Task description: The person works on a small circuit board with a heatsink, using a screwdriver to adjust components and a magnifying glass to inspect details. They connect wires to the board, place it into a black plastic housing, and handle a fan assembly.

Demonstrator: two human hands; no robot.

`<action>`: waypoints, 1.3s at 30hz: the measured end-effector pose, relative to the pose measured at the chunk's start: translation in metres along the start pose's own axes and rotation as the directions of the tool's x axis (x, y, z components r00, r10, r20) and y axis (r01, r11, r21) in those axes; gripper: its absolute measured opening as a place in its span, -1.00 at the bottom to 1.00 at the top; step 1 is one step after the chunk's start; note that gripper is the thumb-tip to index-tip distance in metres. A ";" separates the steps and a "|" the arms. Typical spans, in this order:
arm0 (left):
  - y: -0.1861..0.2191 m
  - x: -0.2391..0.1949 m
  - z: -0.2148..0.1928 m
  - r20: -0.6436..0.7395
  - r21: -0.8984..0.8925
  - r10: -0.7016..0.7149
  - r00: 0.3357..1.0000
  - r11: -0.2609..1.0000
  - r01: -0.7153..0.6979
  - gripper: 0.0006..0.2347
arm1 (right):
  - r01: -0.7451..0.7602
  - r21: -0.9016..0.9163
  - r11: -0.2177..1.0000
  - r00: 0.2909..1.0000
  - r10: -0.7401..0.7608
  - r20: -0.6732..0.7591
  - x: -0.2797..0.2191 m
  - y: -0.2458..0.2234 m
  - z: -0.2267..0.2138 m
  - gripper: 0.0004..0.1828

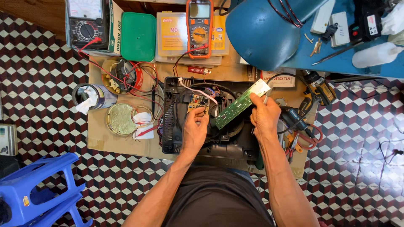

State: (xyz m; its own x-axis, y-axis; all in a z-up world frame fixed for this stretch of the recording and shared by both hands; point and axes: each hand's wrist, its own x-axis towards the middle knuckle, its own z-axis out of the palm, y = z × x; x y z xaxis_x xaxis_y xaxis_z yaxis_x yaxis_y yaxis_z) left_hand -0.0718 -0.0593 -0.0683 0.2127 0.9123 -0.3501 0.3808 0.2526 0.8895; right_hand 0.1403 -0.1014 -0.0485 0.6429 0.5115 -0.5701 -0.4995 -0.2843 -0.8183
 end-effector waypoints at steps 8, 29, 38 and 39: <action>0.062 -0.012 0.014 0.462 -0.607 -0.080 0.883 0.697 0.381 -0.59 | -0.009 0.408 0.913 1.000 0.021 -0.024 -0.024 -0.040 -0.025 -0.86; 0.106 0.056 0.016 0.412 -0.705 0.166 0.896 0.680 0.199 -0.68 | 0.021 0.478 0.878 0.993 -0.076 0.096 -0.006 -0.058 0.001 -0.82; 0.116 0.066 0.022 0.418 -0.656 0.116 0.901 0.724 0.211 -0.64 | -0.027 0.513 0.858 0.998 -0.009 0.067 0.004 -0.059 0.002 -0.84; 0.115 0.067 0.022 0.420 -0.654 0.114 0.900 0.726 0.213 -0.64 | -0.036 0.518 0.855 0.998 0.000 0.070 0.005 -0.059 0.002 -0.84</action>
State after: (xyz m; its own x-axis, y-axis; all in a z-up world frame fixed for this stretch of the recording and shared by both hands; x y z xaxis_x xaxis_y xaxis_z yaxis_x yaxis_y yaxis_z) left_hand 0.0061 0.0234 0.0045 0.6130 0.7148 -0.3367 -0.2670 0.5884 0.7632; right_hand 0.1717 -0.0806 -0.0027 0.6007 0.5670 -0.5635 -0.7510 0.1585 -0.6410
